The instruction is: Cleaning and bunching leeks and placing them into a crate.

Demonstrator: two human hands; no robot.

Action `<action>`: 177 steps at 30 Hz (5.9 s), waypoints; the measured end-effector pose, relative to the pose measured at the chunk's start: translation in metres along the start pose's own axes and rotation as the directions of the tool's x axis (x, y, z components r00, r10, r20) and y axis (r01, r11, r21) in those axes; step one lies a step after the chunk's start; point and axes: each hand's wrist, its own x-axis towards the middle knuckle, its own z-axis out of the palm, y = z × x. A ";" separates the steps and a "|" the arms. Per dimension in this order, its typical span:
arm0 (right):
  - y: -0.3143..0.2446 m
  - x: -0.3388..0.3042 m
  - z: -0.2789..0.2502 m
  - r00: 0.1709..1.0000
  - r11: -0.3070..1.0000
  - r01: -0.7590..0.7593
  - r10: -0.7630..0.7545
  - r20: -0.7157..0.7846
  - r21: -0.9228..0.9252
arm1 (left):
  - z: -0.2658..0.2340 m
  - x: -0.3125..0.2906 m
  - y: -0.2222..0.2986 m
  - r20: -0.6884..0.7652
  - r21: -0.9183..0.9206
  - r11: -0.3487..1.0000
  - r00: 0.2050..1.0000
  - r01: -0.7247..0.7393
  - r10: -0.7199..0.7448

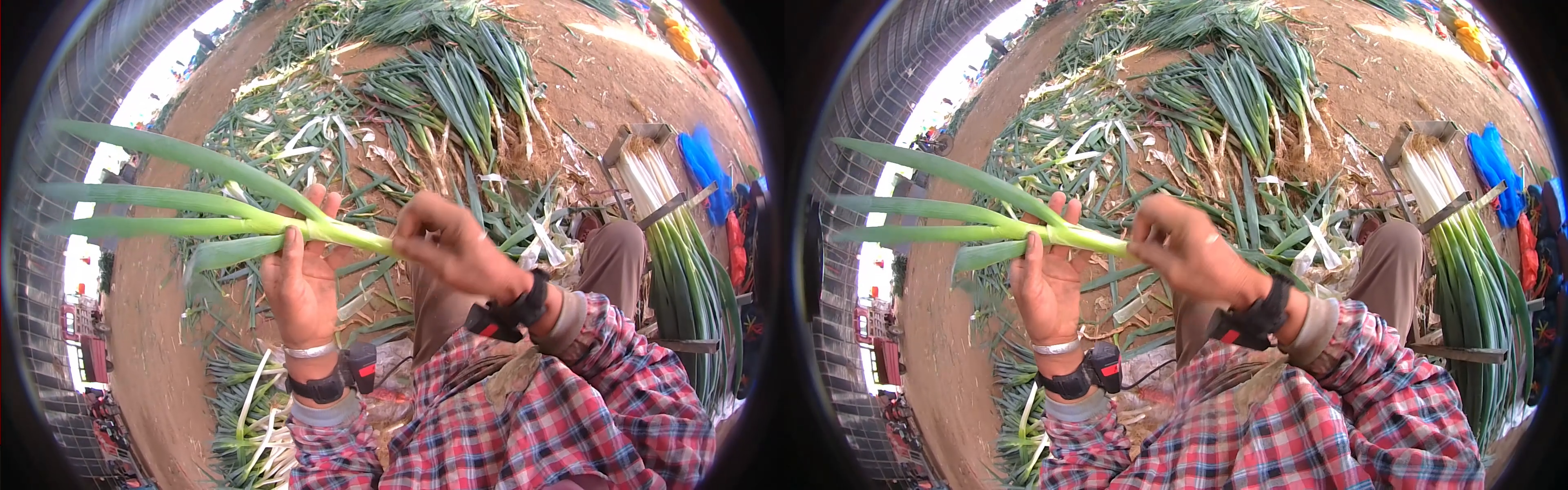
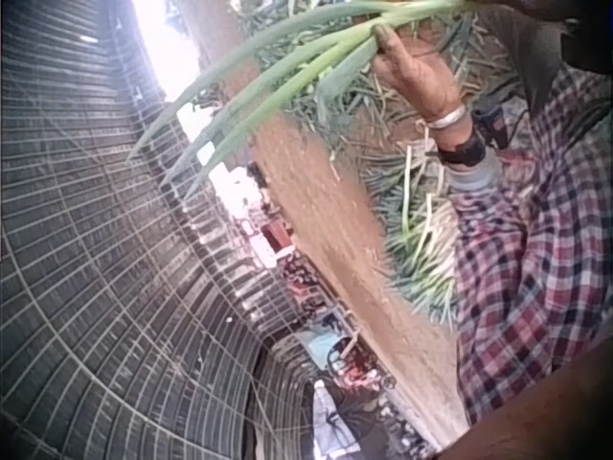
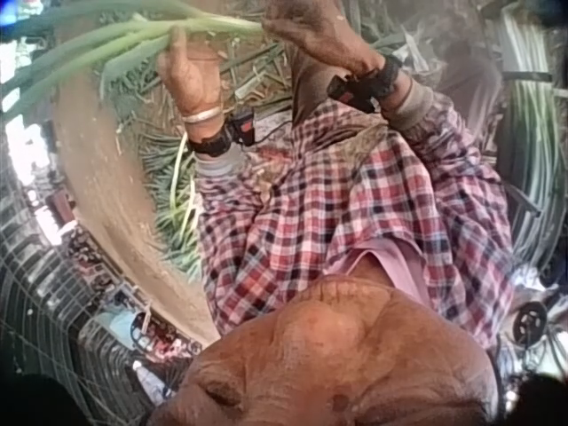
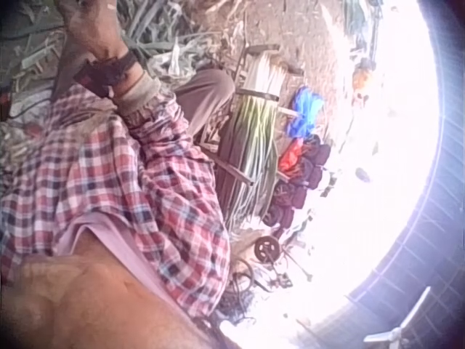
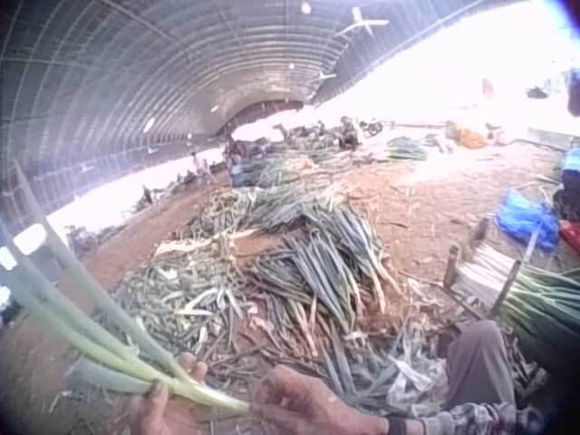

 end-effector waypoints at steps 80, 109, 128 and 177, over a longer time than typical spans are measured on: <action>0.008 -0.064 -0.054 0.633 0.896 -0.124 0.403 0.661 -0.427 | -0.152 -0.105 0.053 -0.414 0.011 0.988 0.899 -0.152 0.143; 0.029 -0.001 0.013 0.782 0.925 -0.208 0.353 0.513 -0.319 | -0.391 -0.546 0.060 -0.886 0.052 0.946 0.451 0.319 -0.104; 0.017 -0.024 -0.024 0.770 0.881 -0.306 0.452 0.450 -0.360 | -0.275 -0.381 0.140 -0.676 0.099 0.915 0.648 -0.390 0.349; 0.003 -0.014 0.080 0.825 0.040 -0.435 0.418 0.381 0.899 | 0.024 0.113 -0.065 0.894 0.439 -0.467 0.424 -0.768 0.142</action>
